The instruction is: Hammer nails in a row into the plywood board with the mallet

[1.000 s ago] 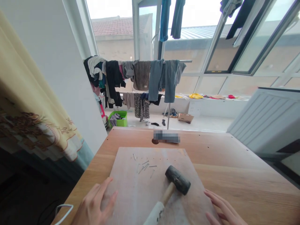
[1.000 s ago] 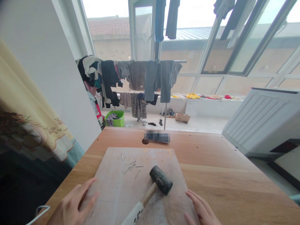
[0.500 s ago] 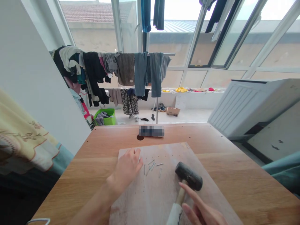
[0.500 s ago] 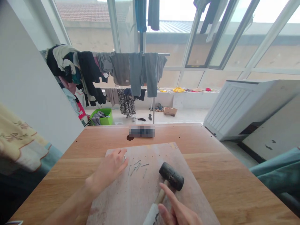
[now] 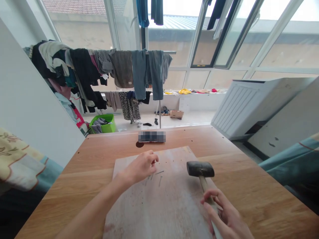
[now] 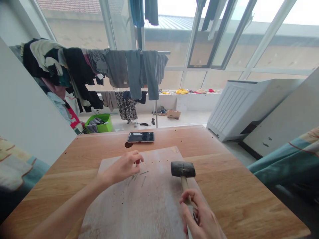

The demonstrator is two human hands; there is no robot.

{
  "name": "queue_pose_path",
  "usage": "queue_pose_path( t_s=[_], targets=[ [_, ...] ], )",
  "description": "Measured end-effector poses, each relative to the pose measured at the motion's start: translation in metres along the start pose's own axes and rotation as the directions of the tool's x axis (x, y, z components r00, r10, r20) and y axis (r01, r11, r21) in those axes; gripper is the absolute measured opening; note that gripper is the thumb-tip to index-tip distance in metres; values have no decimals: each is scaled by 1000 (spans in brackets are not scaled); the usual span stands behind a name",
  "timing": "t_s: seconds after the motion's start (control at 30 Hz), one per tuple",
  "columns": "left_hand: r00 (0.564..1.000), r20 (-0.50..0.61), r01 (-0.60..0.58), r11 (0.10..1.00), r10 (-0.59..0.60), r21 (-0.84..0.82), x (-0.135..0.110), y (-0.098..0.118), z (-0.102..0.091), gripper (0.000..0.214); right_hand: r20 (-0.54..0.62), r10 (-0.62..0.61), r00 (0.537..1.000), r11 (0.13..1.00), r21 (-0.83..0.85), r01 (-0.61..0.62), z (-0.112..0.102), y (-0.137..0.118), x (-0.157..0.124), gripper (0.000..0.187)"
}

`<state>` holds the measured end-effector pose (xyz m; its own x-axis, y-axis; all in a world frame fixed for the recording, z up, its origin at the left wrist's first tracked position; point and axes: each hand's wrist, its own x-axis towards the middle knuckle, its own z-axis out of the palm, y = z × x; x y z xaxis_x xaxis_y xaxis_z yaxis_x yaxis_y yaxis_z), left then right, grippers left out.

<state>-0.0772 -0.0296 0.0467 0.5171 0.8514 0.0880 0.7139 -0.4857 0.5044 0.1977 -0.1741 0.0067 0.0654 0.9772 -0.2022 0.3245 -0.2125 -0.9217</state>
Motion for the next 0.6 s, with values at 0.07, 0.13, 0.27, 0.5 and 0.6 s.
queue_pose_path(
  t_s=[0.07, 0.13, 0.27, 0.5, 0.6],
  targets=[
    [994, -85, -90, 959, 70, -268, 21, 3, 17, 22, -104, -66, 992, 994, -98, 56, -6, 6, 4, 31],
    [988, -134, -124, 884, 70, -451, 44, 9, 37, 19, -190, -111, 976, 983, -167, 79, -9, 9, 7, 38],
    [993, -102, -112, 801, 64, -588, 79, 20, 68, 21, -179, 23, 984, 995, -93, -40, -10, 9, 6, 59],
    [992, -116, -104, 827, 47, -552, 84, 19, 78, 16, -163, 204, 965, 972, 147, -181, -3, 5, 4, 73],
    [991, -121, -110, 832, 52, -544, 81, 20, 78, 15, -71, 254, 964, 956, 168, -240, -8, 1, 4, 74]
  ],
)
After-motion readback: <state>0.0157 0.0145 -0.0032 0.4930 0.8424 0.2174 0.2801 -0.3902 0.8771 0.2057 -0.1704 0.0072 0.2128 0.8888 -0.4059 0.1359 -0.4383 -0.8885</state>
